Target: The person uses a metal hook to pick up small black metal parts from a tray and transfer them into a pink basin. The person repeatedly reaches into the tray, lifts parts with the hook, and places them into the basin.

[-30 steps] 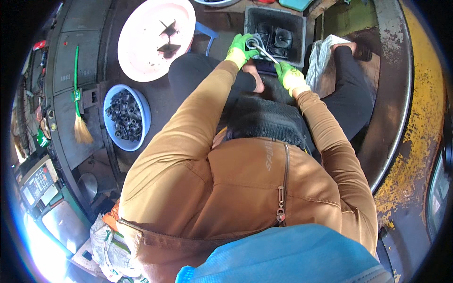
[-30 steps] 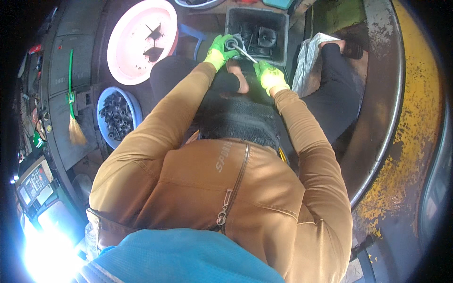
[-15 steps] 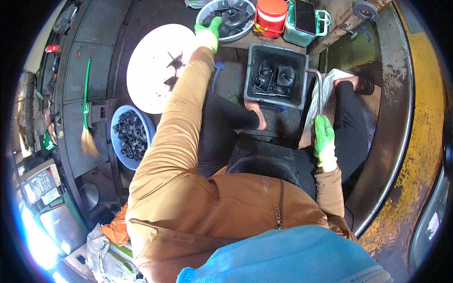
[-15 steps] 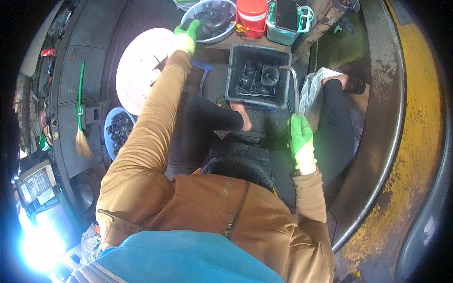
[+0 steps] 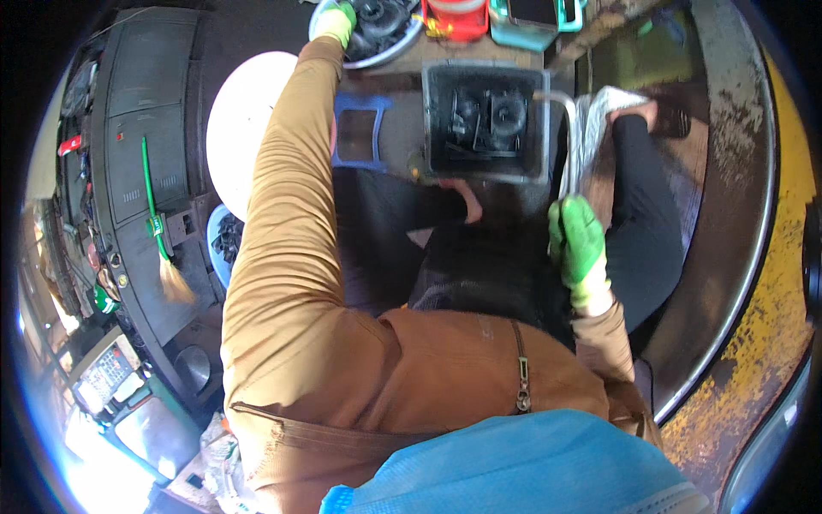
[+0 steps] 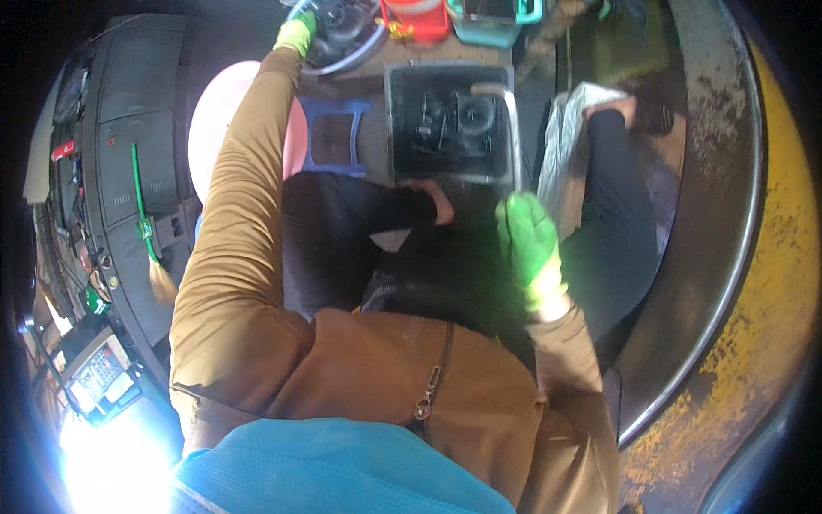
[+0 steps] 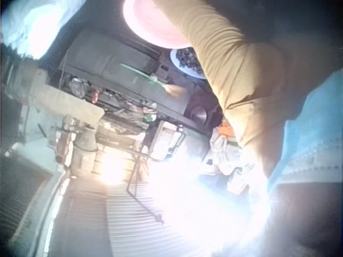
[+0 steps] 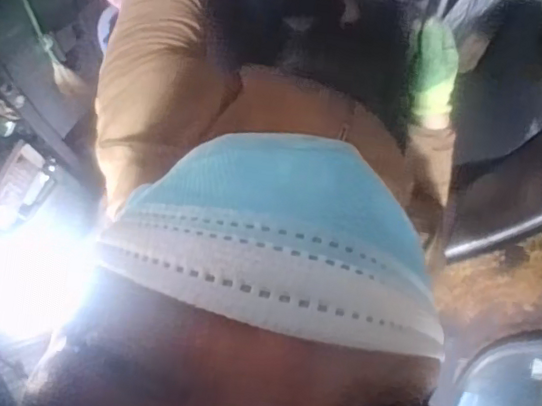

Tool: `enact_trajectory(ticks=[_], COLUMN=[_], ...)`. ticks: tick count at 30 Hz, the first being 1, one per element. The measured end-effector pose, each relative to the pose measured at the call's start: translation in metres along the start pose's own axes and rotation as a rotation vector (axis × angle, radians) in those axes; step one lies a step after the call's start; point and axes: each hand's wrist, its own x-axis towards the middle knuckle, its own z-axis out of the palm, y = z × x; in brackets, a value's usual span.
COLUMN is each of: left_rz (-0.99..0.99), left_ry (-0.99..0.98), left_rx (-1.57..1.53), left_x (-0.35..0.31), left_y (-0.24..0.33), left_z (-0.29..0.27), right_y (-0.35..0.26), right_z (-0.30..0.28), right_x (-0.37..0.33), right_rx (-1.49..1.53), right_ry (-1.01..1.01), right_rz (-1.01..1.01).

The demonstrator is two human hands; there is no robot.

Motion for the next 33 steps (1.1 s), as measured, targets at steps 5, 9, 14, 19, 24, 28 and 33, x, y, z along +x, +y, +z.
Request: enact_trajectory(ticks=[5, 9, 14, 19, 24, 28, 33], left_rz=[0.992, 1.027, 1.252, 1.365, 0.996, 0.237, -0.398], left_ry=[0.441, -0.465, -0.389, -0.356, -0.267, -0.545, -0.760], left_rx=[0.170, -0.291, 0.449, 0.414, -0.188, -0.863, -1.291], left_x=[-0.119, -0.227, -0.264, -0.250, -0.246, -0.267, -0.305], left_y=[0.040, 0.104, 0.150, 0.147, 0.129, 0.094, 0.019], left_z=[-0.013, 0.032, 0.105, 0.128, 0.080, 0.044, 0.032], right_y=[-0.006, -0.011, -0.006, 0.004, 0.010, 0.020, 0.052], right_z=[-0.007, -0.006, -0.003, -0.006, -0.009, 0.005, 0.047], right_x=[0.002, 0.003, 0.003, 0.005, 0.010, 0.023, 0.033], right_rx=[0.561, 0.684, 0.741, 0.741, 0.706, 0.634, -0.070], right_ry=[0.006, 0.005, -0.054, -0.088, -0.076, -0.045, -0.020], right_rz=[0.232, 0.285, 0.394, 0.360, 0.254, 0.313, 0.088])
